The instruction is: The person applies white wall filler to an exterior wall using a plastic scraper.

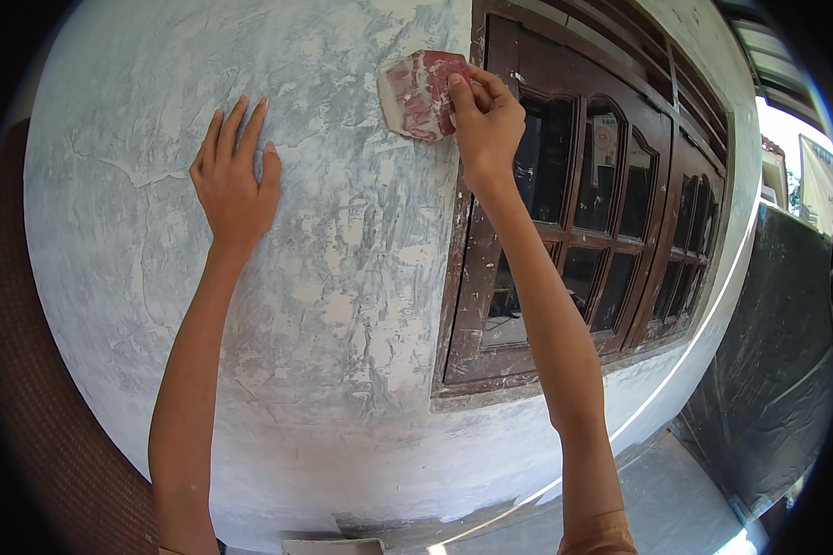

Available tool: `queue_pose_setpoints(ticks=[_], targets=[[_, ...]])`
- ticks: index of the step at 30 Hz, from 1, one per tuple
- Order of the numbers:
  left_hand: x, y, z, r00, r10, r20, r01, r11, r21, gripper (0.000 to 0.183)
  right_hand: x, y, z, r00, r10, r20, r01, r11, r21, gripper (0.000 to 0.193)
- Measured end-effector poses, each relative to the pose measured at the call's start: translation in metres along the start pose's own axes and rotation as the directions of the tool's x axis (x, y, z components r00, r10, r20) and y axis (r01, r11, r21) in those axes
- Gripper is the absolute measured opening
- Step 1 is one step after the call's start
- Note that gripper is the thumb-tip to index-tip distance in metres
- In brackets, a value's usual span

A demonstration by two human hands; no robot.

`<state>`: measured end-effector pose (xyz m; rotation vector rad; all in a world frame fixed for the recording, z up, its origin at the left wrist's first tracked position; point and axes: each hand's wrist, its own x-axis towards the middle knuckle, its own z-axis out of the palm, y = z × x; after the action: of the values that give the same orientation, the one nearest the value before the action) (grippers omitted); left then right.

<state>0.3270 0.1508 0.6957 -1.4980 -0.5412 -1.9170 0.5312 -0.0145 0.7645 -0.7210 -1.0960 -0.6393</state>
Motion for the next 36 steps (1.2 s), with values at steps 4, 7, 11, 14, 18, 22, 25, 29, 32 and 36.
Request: queue_pose_setpoints(ticks=[4, 7, 11, 14, 18, 22, 25, 29, 32, 36], targets=[[-0.001, 0.002, 0.001, 1.0, -0.009, 0.014, 0.01, 1.0, -0.014, 0.05, 0.013, 0.026, -0.018, 0.996, 0.028, -0.087, -0.022, 0.998, 0.065, 0.026], [-0.003, -0.003, -0.001, 1.0, -0.013, 0.017, 0.013, 1.0, 0.018, 0.05, 0.018, 0.031, -0.049, 0.958, 0.153, -0.245, -0.1, 0.971, 0.216, 0.024], [-0.001, 0.0, -0.001, 1.0, -0.006, 0.012, 0.006, 1.0, 0.016, 0.049, 0.024, 0.033, -0.072, 0.897, 0.163, -0.411, -0.033, 0.952, 0.305, 0.024], [-0.002, -0.001, 0.0, 1.0, -0.017, 0.025, 0.017, 1.0, 0.019, 0.049, 0.012, 0.016, -0.047, 0.972, 0.132, -0.194, -0.061, 0.941, 0.334, 0.027], [-0.002, -0.001, 0.0, 0.999, -0.007, 0.045, 0.005, 0.999, 0.032, 0.049, 0.006, 0.005, -0.01, 0.999, -0.04, 0.009, 0.039, 0.994, 0.106, 0.028], [-0.001, 0.001, 0.0, 0.998, -0.012, 0.056, 0.011, 1.0, 0.028, 0.048, 0.021, 0.011, -0.015, 0.98, -0.163, -0.116, 0.16, 0.987, -0.031, 0.027], [-0.002, -0.003, -0.004, 0.998, -0.017, 0.056, 0.014, 0.999, 0.041, 0.048, 0.031, 0.011, -0.031, 0.971, -0.028, -0.239, 0.052, 0.994, 0.093, 0.027], [-0.002, -0.001, -0.002, 0.999, -0.008, 0.053, 0.006, 0.999, 0.038, 0.048, 0.031, 0.006, -0.026, 0.957, -0.071, -0.282, 0.107, 0.987, 0.117, 0.027], [-0.001, -0.001, 0.0, 0.999, -0.016, 0.052, 0.015, 1.0, 0.017, 0.048, 0.014, -0.007, -0.008, 0.972, -0.235, 0.013, 0.236, 0.971, -0.033, 0.026], [-0.003, -0.004, -0.001, 0.998, -0.019, 0.054, 0.018, 1.0, 0.013, 0.048, 0.015, 0.002, -0.014, 0.987, -0.155, -0.048, 0.154, 0.988, -0.031, 0.025]])
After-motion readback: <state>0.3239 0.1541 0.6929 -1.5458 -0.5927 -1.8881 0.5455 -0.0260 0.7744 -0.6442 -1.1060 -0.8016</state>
